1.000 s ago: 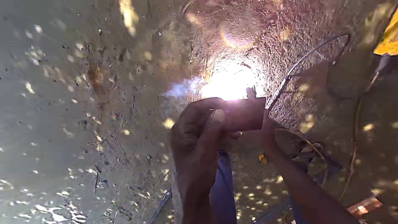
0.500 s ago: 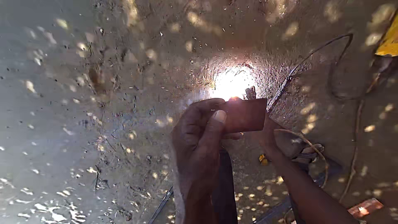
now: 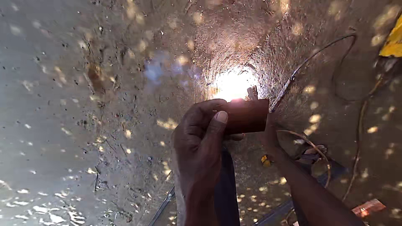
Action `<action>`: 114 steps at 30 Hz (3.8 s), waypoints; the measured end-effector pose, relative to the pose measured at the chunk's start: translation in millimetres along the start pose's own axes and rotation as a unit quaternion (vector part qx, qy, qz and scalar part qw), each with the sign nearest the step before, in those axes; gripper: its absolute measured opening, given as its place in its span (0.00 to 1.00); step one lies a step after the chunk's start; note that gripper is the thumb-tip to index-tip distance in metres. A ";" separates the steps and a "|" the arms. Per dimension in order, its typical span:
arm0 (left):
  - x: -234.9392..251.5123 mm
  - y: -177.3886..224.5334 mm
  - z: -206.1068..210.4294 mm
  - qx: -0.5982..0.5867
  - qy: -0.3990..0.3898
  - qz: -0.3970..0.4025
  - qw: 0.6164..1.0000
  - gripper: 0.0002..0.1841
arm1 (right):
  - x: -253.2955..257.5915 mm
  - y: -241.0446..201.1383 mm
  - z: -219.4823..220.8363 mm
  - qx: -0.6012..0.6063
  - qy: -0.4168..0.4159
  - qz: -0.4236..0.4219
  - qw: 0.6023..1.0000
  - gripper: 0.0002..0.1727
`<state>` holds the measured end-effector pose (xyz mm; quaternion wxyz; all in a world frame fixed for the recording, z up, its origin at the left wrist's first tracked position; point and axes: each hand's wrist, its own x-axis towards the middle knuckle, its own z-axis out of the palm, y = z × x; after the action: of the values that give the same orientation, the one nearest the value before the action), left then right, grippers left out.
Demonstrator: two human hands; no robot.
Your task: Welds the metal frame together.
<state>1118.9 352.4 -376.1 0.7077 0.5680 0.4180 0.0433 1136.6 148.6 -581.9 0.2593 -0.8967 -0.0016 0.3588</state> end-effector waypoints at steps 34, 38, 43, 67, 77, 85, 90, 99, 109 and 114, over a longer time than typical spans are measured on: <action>6.3 0.0 5.1 -0.178 0.164 0.005 0.970 0.13 | 11.5 8.9 6.9 0.020 0.012 -0.002 1.000 0.30; 4.7 -3.1 5.9 -0.114 0.058 0.023 0.991 0.14 | 12.2 10.0 7.2 0.006 0.006 -0.006 1.000 0.32; 2.9 -5.5 9.7 -0.031 -0.045 0.028 0.998 0.14 | 6.9 5.4 2.8 0.012 0.003 0.009 1.000 0.29; 5.7 -4.6 8.1 0.007 -0.041 0.020 0.999 0.14 | 7.4 9.9 6.6 0.022 -0.004 -0.003 1.000 0.28; 6.5 -4.5 8.7 0.013 -0.034 0.023 0.999 0.14 | 8.2 11.4 7.2 0.016 -0.004 -0.007 1.000 0.30; 7.9 -4.3 7.2 0.024 -0.034 0.023 0.999 0.14 | 10.2 10.2 7.5 0.023 -0.007 -0.010 1.000 0.31; 9.8 -4.5 8.6 0.011 -0.030 0.020 0.999 0.14 | 10.2 3.5 2.9 0.019 -0.008 -0.009 1.000 0.30; 14.8 -2.3 8.6 -0.145 0.199 -0.018 0.969 0.12 | 23.4 8.4 3.1 0.035 -0.007 0.024 0.999 0.30; 15.0 -2.5 12.0 -0.196 0.176 0.008 0.965 0.13 | 18.8 11.8 6.4 0.004 0.000 0.009 1.000 0.28; 13.2 -4.1 10.8 -0.172 0.101 0.019 0.980 0.14 | 18.4 11.0 4.0 -0.004 -0.014 0.016 1.000 0.28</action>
<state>1132.7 349.7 -386.6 0.7479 0.4384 0.4627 0.1855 1145.7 144.5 -601.3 0.2496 -0.8924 0.0075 0.3759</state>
